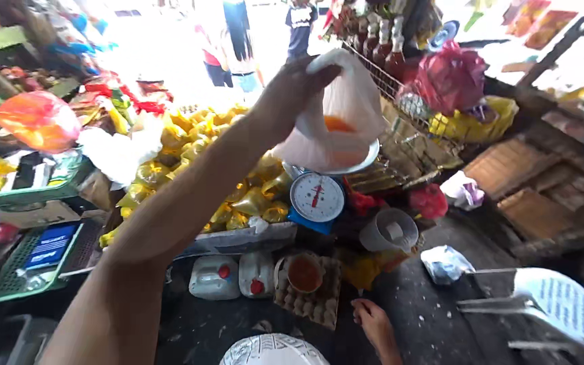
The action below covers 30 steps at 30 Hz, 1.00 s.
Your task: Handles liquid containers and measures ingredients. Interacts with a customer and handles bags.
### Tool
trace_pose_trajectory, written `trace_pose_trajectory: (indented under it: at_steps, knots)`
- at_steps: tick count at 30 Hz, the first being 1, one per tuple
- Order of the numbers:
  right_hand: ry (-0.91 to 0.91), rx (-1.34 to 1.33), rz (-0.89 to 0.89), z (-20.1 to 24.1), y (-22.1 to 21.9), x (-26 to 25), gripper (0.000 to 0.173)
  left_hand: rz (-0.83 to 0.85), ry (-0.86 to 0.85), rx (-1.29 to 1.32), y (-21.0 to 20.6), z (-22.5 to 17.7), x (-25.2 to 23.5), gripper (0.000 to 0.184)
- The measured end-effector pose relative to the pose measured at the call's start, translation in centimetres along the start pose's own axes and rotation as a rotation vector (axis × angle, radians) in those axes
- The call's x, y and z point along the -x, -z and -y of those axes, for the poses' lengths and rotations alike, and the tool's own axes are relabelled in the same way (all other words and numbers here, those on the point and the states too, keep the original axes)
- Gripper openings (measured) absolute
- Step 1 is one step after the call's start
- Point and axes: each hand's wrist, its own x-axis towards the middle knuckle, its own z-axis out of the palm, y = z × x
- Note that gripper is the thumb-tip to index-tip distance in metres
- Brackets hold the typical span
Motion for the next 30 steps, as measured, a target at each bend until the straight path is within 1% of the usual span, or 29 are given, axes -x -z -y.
trace_pose_trajectory:
  at_steps: [2,3,4,5,6,7,8,9,10,11,12,13,15,16,17,19,21,22,23,26,27,28,29,30]
  knots:
    - [0.195,-0.032,-0.017,5.3,0.1,0.3,0.028,-0.09,0.016,0.092,0.8,0.2,4.9,0.024]
    - [0.325,-0.108,-0.024,7.8,-0.1,0.6,0.029,-0.127,0.033,0.094,1.2,0.9,7.5,0.021]
    - [0.452,-0.253,-0.005,10.3,-0.6,1.1,0.03,-0.145,0.062,0.064,1.5,2.1,10.2,0.018]
    - [0.571,-0.441,0.056,12.6,-1.3,1.7,0.03,-0.135,0.1,0.012,1.8,4.1,13.0,0.018]
    - [0.657,-0.602,0.174,14.8,-2.0,2.3,0.034,-0.1,0.13,-0.022,2.2,6.7,15.4,0.018]
    - [0.703,-0.691,0.311,16.8,-2.9,2.9,0.045,-0.075,0.168,-0.034,2.4,9.6,17.4,0.017]
    - [0.716,-0.696,0.426,18.5,-3.9,3.7,0.055,-0.059,0.22,-0.063,2.5,12.2,19.4,0.018]
    - [0.714,-0.654,0.479,20.0,-5.1,4.4,0.058,-0.054,0.266,-0.119,2.5,14.2,21.4,0.019]
    - [0.7,-0.567,0.48,21.3,-6.4,5.1,0.053,-0.066,0.297,-0.18,2.6,15.8,23.3,0.019]
    - [0.689,-0.435,0.446,22.4,-7.8,5.5,0.049,-0.096,0.313,-0.226,2.8,17.2,25.1,0.019]
    - [0.705,-0.241,0.365,23.2,-9.0,5.6,0.043,-0.133,0.321,-0.255,3.2,18.3,26.6,0.017]
    - [0.762,-0.061,0.264,23.8,-10.1,5.5,0.036,-0.167,0.324,-0.272,3.7,19.1,27.9,0.016]
    - [0.98,0.211,0.074,25.0,-11.5,5.2,0.024,-0.209,0.34,-0.296,5.3,19.9,30.0,0.019]
    - [1.108,0.304,-0.011,25.7,-11.9,4.7,0.022,-0.22,0.352,-0.317,6.2,20.0,30.7,0.02]
    - [1.223,0.376,-0.076,26.6,-12.1,4.3,0.022,-0.234,0.356,-0.338,7.0,20.0,31.2,0.017]
    - [1.4,0.484,-0.146,28.6,-12.3,3.6,0.026,-0.276,0.343,-0.348,8.2,20.0,32.0,0.013]
    - [1.522,0.545,-0.206,30.6,-12.9,3.4,0.027,-0.312,0.309,-0.231,9.7,20.2,32.6,0.017]
    - [1.574,0.548,-0.245,31.5,-13.5,3.4,0.027,-0.305,0.295,-0.104,10.6,20.3,32.9,0.02]
    - [1.62,0.545,-0.282,32.3,-14.2,3.6,0.025,-0.269,0.29,0.05,11.7,20.4,33.4,0.022]
    - [1.718,0.487,-0.368,33.5,-17.2,4.1,0.026,-0.036,0.336,0.56,16.1,21.4,35.6,0.035]
    - [1.737,0.45,-0.384,33.8,-18.4,4.4,0.028,0.021,0.349,0.697,17.6,22.2,36.4,0.032]
    - [1.742,0.413,-0.398,34.0,-19.6,4.6,0.03,0.038,0.355,0.82,18.9,23.0,37.2,0.025]
    - [1.738,0.377,-0.407,34.1,-20.8,4.8,0.032,-0.008,0.379,0.905,20.0,23.8,37.9,0.021]
    - [1.726,0.344,-0.413,34.4,-21.9,5.0,0.033,-0.104,0.429,0.945,21.1,24.5,38.4,0.018]
